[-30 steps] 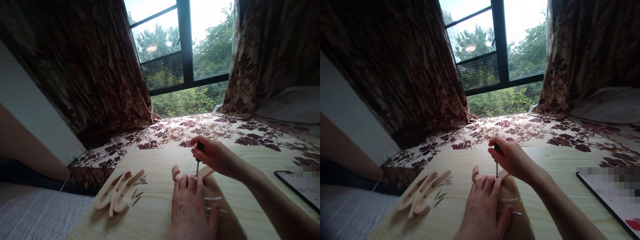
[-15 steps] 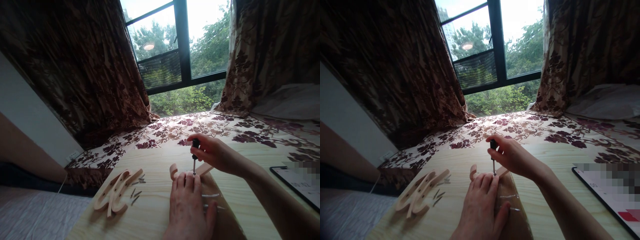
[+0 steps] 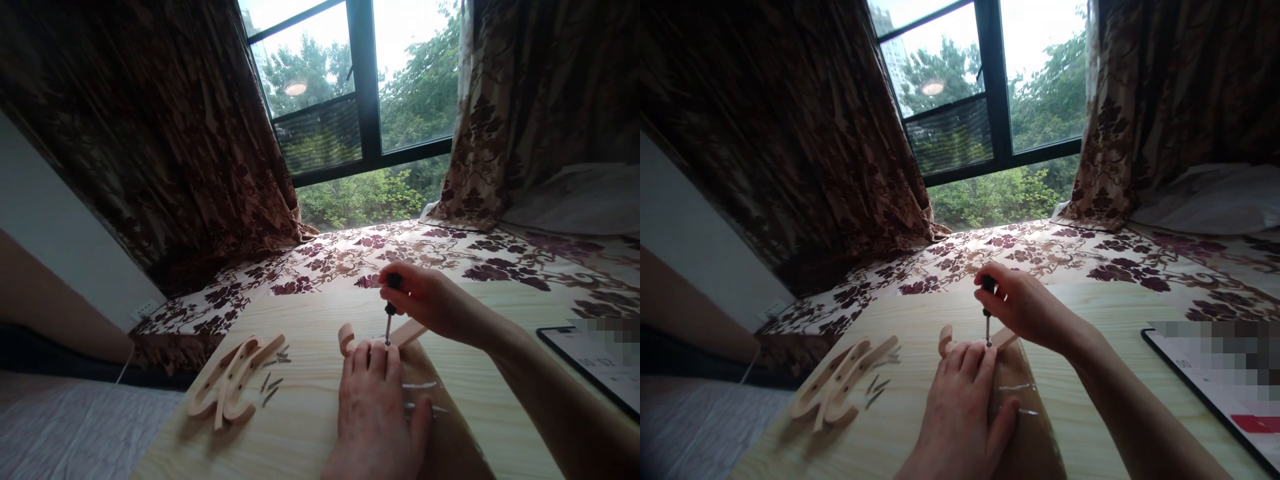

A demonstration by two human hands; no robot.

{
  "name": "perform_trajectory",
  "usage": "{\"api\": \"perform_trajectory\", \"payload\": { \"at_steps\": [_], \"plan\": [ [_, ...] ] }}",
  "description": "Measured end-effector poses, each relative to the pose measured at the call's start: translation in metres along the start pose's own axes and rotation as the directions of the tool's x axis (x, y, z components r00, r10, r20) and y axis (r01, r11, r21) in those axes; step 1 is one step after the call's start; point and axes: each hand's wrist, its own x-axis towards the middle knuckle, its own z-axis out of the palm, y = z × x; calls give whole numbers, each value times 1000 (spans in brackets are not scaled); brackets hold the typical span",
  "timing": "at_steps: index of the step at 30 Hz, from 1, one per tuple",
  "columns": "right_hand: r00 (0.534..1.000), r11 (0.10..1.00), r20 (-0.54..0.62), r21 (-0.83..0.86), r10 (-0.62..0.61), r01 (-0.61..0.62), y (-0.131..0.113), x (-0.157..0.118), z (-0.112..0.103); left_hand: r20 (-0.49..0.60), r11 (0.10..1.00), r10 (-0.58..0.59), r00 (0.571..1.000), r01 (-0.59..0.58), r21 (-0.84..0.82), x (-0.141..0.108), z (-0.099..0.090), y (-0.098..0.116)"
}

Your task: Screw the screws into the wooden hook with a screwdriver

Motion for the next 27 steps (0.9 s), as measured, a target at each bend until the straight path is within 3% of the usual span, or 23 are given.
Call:
{"api": "perform_trajectory", "payload": {
  "at_steps": [10, 15, 23, 27],
  "plan": [
    [1000, 997, -5, -78, -7, 7, -5, 0, 3, -10, 998, 57, 998, -57, 9, -3, 4, -8],
    [999, 999, 41, -44, -27, 29, -7, -3, -2, -2, 999, 49, 999, -49, 1, -2, 3, -6],
    [1000, 996, -2, -84, 23, -23, -6, -1, 4, 28, 1000, 19, 999, -19, -3, 1, -3, -1],
    [1000, 997, 14, -77, -11, 12, -5, -1, 2, 2, 999, 35, 999, -35, 0, -1, 0, -3]
  ]
}}
